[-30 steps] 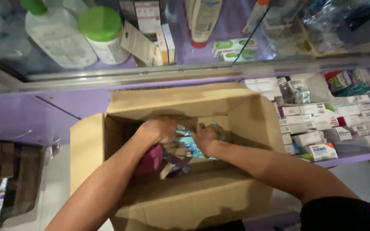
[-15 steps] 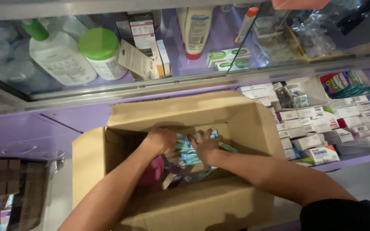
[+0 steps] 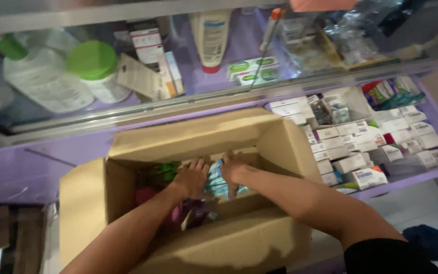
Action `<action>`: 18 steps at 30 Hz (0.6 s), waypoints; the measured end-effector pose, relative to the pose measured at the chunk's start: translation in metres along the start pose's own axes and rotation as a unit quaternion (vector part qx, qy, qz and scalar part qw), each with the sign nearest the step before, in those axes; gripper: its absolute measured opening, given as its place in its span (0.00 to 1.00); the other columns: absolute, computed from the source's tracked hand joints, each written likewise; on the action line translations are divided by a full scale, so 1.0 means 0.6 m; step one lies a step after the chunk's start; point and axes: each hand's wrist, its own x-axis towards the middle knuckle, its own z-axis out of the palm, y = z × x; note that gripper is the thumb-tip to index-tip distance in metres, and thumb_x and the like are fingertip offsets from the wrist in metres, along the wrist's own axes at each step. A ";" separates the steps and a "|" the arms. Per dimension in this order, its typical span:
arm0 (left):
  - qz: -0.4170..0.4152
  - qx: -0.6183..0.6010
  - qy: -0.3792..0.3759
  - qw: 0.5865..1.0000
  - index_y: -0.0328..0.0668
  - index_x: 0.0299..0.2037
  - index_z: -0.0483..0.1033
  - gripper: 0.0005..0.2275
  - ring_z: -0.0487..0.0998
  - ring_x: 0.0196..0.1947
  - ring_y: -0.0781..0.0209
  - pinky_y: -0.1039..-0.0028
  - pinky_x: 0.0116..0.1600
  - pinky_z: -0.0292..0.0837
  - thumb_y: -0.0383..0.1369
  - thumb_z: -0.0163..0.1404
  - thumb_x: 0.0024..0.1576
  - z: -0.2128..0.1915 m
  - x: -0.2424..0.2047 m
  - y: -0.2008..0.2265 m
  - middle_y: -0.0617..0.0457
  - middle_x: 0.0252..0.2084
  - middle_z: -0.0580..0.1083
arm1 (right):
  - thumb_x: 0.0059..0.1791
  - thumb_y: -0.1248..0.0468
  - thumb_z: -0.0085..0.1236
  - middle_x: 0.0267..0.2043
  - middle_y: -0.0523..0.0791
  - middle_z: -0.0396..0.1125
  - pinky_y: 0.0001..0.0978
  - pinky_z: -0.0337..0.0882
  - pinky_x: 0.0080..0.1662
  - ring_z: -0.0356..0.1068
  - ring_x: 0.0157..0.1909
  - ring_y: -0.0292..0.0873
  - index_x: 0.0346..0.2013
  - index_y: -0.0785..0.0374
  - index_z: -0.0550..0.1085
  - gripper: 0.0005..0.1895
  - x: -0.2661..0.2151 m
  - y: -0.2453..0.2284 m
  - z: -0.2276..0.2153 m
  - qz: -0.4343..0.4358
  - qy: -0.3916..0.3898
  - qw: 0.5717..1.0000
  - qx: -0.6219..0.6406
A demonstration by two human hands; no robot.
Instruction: Bundling small medication sachets with rubber bands and organizing them into a pharmacy storage drawer.
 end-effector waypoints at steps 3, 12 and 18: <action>-0.004 0.015 -0.074 0.997 0.38 0.63 0.56 0.43 0.60 0.69 0.40 0.38 0.59 0.67 0.56 0.64 0.45 0.011 0.000 0.013 0.40 0.67 0.59 | 0.32 0.50 0.83 0.78 0.53 0.35 0.75 0.62 0.60 0.41 0.75 0.70 0.70 0.53 0.58 0.58 -0.061 -0.025 -0.038 0.093 -0.081 0.991 0.053; -0.009 -0.187 -0.001 0.982 0.30 0.61 0.56 0.31 0.75 0.56 0.33 0.54 0.56 0.74 0.38 0.58 0.53 0.114 0.044 -0.031 0.30 0.57 0.70 | 0.32 0.51 0.81 0.65 0.59 0.61 0.53 0.70 0.58 0.60 0.67 0.61 0.49 0.65 0.78 0.36 0.109 0.022 0.111 -0.073 0.038 0.995 -0.059; -0.022 -0.175 -0.038 0.984 0.34 0.72 0.43 0.48 0.72 0.60 0.37 0.56 0.60 0.69 0.43 0.64 0.47 0.083 0.056 -0.054 0.31 0.61 0.68 | 0.36 0.63 0.67 0.42 0.54 0.75 0.48 0.76 0.47 0.75 0.45 0.56 0.37 0.64 0.81 0.17 0.074 0.044 0.023 -0.141 0.077 0.984 0.073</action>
